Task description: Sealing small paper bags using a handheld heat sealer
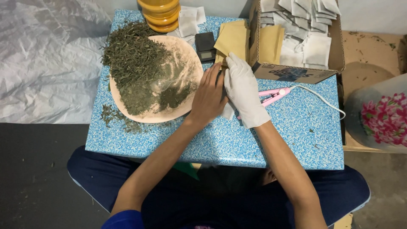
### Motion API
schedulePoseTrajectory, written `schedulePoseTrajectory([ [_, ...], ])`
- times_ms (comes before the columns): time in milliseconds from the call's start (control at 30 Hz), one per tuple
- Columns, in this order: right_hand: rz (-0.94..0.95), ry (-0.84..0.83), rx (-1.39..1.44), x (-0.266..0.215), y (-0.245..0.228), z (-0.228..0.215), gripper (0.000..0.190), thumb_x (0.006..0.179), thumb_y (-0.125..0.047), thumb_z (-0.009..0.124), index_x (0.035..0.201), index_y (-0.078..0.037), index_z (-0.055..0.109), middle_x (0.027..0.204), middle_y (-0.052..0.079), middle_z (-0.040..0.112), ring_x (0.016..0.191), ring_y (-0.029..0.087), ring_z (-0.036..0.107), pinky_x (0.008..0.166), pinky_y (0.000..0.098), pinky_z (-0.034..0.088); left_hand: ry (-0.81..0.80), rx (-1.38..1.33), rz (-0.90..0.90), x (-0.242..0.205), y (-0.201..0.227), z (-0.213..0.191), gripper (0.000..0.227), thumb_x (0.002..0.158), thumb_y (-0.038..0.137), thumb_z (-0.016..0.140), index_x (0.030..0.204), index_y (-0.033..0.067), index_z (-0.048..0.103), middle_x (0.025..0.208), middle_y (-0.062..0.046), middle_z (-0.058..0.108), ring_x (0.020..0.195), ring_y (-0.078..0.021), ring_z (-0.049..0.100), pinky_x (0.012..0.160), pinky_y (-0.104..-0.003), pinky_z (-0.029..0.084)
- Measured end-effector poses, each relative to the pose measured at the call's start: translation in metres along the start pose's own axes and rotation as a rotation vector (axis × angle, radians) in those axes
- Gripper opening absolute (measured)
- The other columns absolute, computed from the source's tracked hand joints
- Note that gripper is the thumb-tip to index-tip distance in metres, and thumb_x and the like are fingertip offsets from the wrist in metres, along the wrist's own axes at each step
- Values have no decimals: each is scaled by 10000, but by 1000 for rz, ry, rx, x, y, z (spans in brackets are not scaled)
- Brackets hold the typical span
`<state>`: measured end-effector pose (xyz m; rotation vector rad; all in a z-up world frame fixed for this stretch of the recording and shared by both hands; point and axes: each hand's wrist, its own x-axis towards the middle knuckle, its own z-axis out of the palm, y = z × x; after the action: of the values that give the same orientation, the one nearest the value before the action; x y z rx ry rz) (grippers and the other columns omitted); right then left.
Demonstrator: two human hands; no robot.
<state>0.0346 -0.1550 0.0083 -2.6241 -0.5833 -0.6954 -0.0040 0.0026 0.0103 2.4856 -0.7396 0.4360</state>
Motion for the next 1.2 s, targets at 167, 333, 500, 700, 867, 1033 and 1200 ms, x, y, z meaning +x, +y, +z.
schedulePoseTrajectory([
  [167,1,29,6,8,-14,-22,396,1091,-95,587,1450,73,589,1532,286,572,1410,419,564,1217,496,424,-8,-7,-9,0,-3,4,767,935,154,789,1549,-121,421,1706,-305,279,1624,-403,274,1379,-477,105],
  [333,21,94,-34,13,-23,-35,494,1068,-63,625,1511,123,510,1562,316,518,1419,444,555,1209,510,446,2,-50,-14,4,4,-9,717,960,126,758,1560,-102,439,1700,-288,293,1619,-396,288,1374,-476,126],
  [500,124,146,-88,13,-29,-38,504,1154,-144,524,1610,52,436,1686,228,415,1525,385,520,1236,430,504,65,-179,30,9,10,-25,605,1059,116,642,1597,-36,410,1669,-250,370,1578,-431,369,1353,-572,281],
  [700,108,246,-310,7,-17,-28,513,1164,-122,548,1652,-29,421,1718,105,424,1516,258,598,1119,319,609,101,-294,9,7,10,-29,698,1171,520,312,1659,23,347,1713,-230,327,1589,-431,376,1301,-589,349],
  [867,98,276,-296,8,-8,-31,504,1162,-120,535,1654,-66,438,1707,65,449,1419,232,678,1004,310,642,117,-323,18,5,4,-20,660,1171,463,380,1679,43,341,1712,-228,312,1594,-423,358,1311,-595,310],
  [1033,-3,474,-179,9,-8,-47,445,1133,-94,619,1574,-89,557,1604,99,581,1306,291,722,977,391,635,130,-384,41,7,4,-25,590,1180,393,463,1685,98,384,1717,-181,315,1611,-389,340,1314,-593,269],
  [1200,-120,770,75,14,15,-42,353,1016,28,781,1355,-68,755,1358,165,758,1135,302,792,935,378,654,223,-434,61,8,5,-30,549,1155,295,551,1652,94,432,1666,-162,379,1581,-369,386,1295,-560,306],
])
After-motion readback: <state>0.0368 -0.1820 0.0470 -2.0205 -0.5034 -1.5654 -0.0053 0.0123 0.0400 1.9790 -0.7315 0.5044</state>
